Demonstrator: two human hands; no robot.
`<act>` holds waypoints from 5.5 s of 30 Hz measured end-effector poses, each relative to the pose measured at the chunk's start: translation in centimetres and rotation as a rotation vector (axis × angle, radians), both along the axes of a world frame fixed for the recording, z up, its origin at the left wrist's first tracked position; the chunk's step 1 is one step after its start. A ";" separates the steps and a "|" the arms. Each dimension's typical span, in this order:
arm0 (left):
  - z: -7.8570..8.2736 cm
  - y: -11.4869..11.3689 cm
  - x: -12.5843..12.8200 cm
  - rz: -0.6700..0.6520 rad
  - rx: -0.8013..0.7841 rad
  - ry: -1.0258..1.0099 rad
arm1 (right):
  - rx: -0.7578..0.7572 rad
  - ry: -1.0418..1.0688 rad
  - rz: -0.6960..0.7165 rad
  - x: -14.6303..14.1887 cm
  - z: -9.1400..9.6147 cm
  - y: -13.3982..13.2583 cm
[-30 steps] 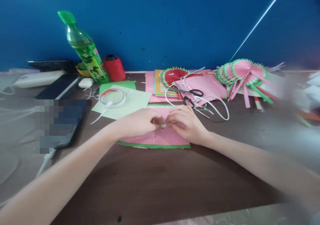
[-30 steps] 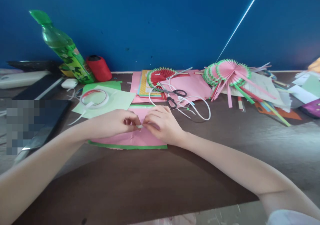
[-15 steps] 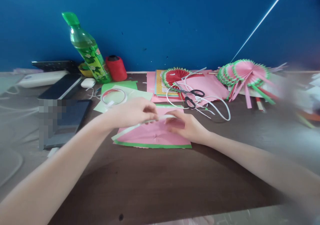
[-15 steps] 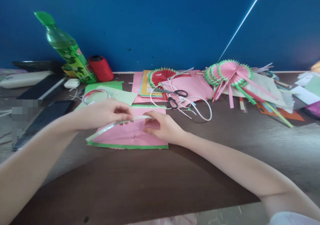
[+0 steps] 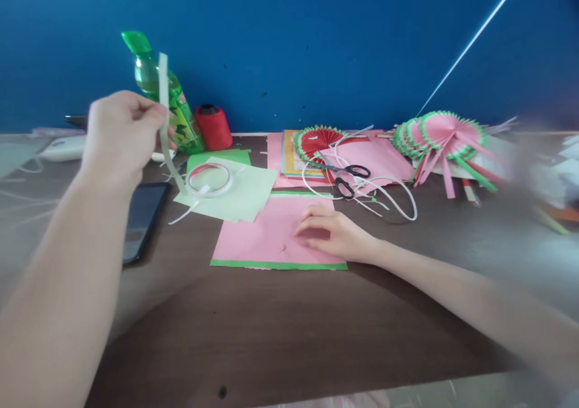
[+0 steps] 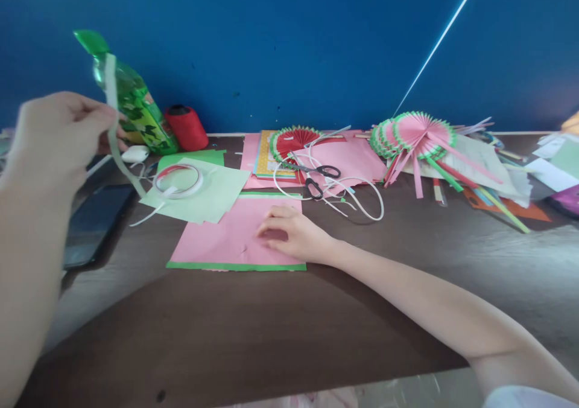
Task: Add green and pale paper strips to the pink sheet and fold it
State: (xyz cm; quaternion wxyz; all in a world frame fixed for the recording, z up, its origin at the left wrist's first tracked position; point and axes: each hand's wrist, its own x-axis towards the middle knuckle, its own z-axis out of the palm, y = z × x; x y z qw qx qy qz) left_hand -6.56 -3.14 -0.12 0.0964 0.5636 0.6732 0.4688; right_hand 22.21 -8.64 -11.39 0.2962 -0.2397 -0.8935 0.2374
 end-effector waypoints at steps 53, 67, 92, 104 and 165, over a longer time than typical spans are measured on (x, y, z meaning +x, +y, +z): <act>-1.0 -3.1 5.4 -0.886 -0.573 0.210 | -0.206 0.293 -0.325 -5.0 6.6 2.2; -1.7 -2.9 5.3 -0.785 -0.480 0.106 | 0.083 0.307 -0.395 -5.4 5.9 1.9; -1.0 -4.0 6.2 -0.776 -0.455 0.061 | 0.191 0.234 -0.352 -5.3 6.1 1.9; -1.3 -3.8 6.0 -0.781 -0.448 0.044 | 0.094 0.264 -0.337 -5.0 6.0 2.0; -0.2 -2.2 2.5 -0.766 -0.490 0.170 | -0.086 0.408 -0.916 3.6 8.1 8.9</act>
